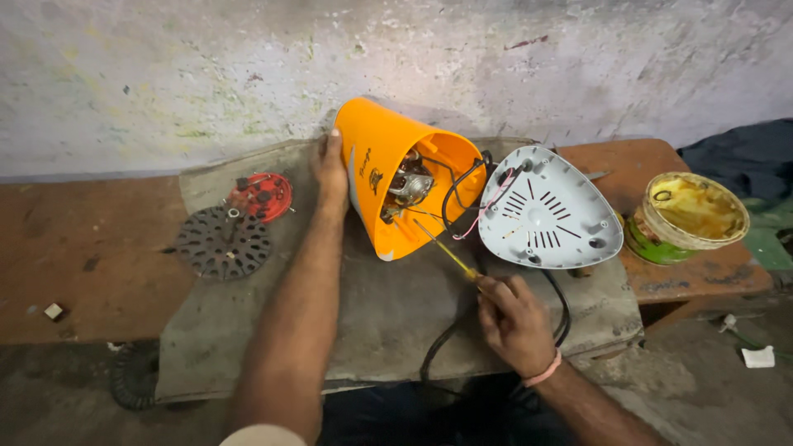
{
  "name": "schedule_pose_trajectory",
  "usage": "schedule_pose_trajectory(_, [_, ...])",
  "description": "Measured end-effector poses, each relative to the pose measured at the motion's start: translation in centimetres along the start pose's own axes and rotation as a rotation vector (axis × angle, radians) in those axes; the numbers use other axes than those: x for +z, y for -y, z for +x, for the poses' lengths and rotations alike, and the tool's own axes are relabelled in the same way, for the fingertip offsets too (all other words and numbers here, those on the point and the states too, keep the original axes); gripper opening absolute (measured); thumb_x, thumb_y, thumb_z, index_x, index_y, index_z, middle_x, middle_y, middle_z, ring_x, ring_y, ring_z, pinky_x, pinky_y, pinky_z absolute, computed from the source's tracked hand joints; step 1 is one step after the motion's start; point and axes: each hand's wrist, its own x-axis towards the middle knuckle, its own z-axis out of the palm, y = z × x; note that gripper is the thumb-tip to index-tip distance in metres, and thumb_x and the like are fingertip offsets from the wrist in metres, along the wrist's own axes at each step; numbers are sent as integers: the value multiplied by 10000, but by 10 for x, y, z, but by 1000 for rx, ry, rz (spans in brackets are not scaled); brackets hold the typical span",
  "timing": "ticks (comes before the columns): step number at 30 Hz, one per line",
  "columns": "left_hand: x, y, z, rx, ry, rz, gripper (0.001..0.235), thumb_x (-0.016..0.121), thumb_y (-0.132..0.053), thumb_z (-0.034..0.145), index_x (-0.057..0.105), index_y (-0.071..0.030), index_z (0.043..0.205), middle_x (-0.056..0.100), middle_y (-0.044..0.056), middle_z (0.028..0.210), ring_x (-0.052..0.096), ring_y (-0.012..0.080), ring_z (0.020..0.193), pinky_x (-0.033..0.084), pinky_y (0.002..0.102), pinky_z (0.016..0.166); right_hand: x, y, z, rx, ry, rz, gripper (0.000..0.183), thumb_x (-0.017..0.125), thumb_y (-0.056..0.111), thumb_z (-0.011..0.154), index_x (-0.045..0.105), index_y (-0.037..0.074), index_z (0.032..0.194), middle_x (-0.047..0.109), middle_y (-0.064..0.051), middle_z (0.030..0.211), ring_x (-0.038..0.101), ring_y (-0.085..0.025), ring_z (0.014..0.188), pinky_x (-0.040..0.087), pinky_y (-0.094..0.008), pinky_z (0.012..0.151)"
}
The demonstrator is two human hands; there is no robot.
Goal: The person uses a screwdriver to remove and reattach the base of an orange appliance, handling internal wires and components throughout the process.
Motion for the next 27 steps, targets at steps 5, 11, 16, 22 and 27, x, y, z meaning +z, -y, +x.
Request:
schedule_pose_trajectory(5, [-11,10,-5,-89,-47,20,530,679,-439,947,693,19,1214,715,93,1170,666,201,1034,551,361,898,15,-5,8,-15,-62,-65,286,741,3,833,723,83,1107,575,-111,826,609,-276,623,481,-407,559])
schedule_pose_trajectory(11, [-17,12,-2,-94,-17,-50,510,705,-403,985,691,71,1172,697,134,1123,645,229,988,545,386,859,24,-7,16,-63,-165,-57,301,735,-14,790,706,58,1081,653,-119,979,649,-251,682,511,-362,591])
schedule_pose_trajectory(16, [-16,8,0,-138,-40,-36,487,677,-419,932,705,7,1168,713,97,1134,671,198,1002,557,368,874,20,1,22,-102,-170,-119,289,767,-18,817,685,66,1081,666,-110,1007,671,-253,733,531,-354,622])
schedule_pose_trajectory(22, [-17,14,0,-105,-62,11,480,674,-414,943,709,32,1116,716,107,1062,667,206,941,559,387,828,15,9,27,-102,-125,-156,311,772,-14,795,683,55,1085,676,-118,997,676,-267,743,537,-366,622])
schedule_pose_trajectory(27, [-16,15,1,-15,1,53,472,638,-419,966,724,22,1110,716,93,1045,646,187,936,532,364,830,13,13,31,-92,-115,-177,300,768,-5,794,690,52,1077,681,-110,981,682,-266,730,542,-368,612])
